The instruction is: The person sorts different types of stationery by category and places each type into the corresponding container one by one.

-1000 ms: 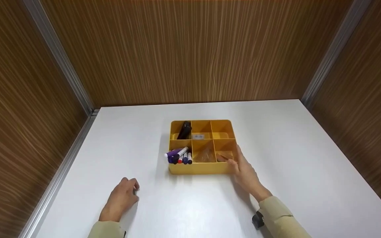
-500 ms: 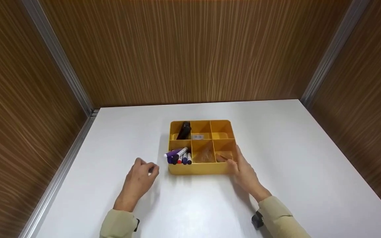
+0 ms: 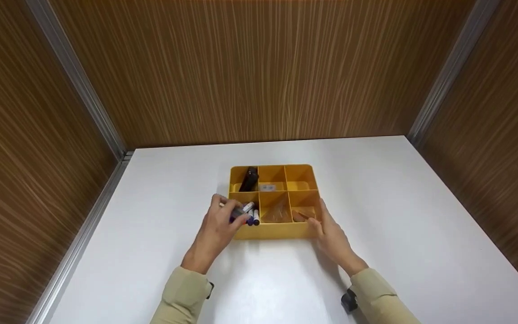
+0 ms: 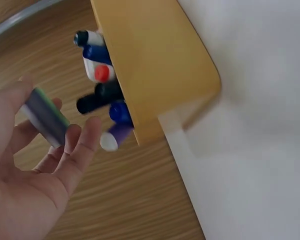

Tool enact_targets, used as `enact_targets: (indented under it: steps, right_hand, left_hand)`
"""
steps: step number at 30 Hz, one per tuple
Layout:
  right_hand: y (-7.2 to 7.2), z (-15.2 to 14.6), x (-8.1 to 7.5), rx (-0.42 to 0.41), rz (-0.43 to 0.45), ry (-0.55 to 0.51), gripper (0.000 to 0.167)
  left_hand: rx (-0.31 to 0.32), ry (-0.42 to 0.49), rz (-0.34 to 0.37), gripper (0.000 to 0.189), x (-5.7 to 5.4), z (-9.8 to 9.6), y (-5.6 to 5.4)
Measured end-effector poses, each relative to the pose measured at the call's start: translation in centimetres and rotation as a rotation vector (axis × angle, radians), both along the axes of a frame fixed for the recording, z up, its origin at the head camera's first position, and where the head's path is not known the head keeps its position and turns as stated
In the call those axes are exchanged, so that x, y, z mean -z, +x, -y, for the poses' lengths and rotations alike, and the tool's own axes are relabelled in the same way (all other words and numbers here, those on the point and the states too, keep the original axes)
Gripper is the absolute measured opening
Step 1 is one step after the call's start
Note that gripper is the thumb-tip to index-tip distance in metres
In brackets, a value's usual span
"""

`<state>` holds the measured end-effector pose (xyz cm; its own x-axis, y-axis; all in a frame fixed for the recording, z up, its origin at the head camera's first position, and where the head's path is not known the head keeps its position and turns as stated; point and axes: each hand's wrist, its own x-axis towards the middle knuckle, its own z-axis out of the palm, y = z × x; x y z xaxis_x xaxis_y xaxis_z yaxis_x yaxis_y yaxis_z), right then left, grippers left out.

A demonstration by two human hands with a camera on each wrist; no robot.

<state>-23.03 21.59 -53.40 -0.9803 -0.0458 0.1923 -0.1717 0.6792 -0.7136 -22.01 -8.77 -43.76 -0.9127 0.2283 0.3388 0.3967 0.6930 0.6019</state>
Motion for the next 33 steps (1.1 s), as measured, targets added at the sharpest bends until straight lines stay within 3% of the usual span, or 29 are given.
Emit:
enact_targets:
  steps: [3, 10, 15, 22, 33]
  right_hand:
    - [0.0, 0.0, 0.0, 0.011, 0.004, -0.008, 0.071]
    - [0.0, 0.0, -0.1, 0.012, 0.01, -0.015, 0.071]
    - [0.1, -0.1, 0.0, 0.017, -0.014, -0.01, 0.069]
    - [0.1, 0.1, 0.2, -0.001, -0.031, -0.022, 0.068]
    - [0.1, 0.0, 0.1, 0.031, -0.035, 0.027, 0.064]
  left_hand:
    - [0.047, -0.002, -0.062, 0.029, -0.2, -1.2, -0.2]
    - [0.053, -0.083, -0.189, 0.031, -0.8, -3.8, -0.3]
    - [0.143, -0.08, -0.181, 0.028, -0.9, -6.3, -0.2]
    - [0.256, -0.168, -0.22, 0.029, 0.1, -10.0, -0.1]
    - [0.301, -0.255, -0.267, 0.022, 1.1, -13.4, -0.7]
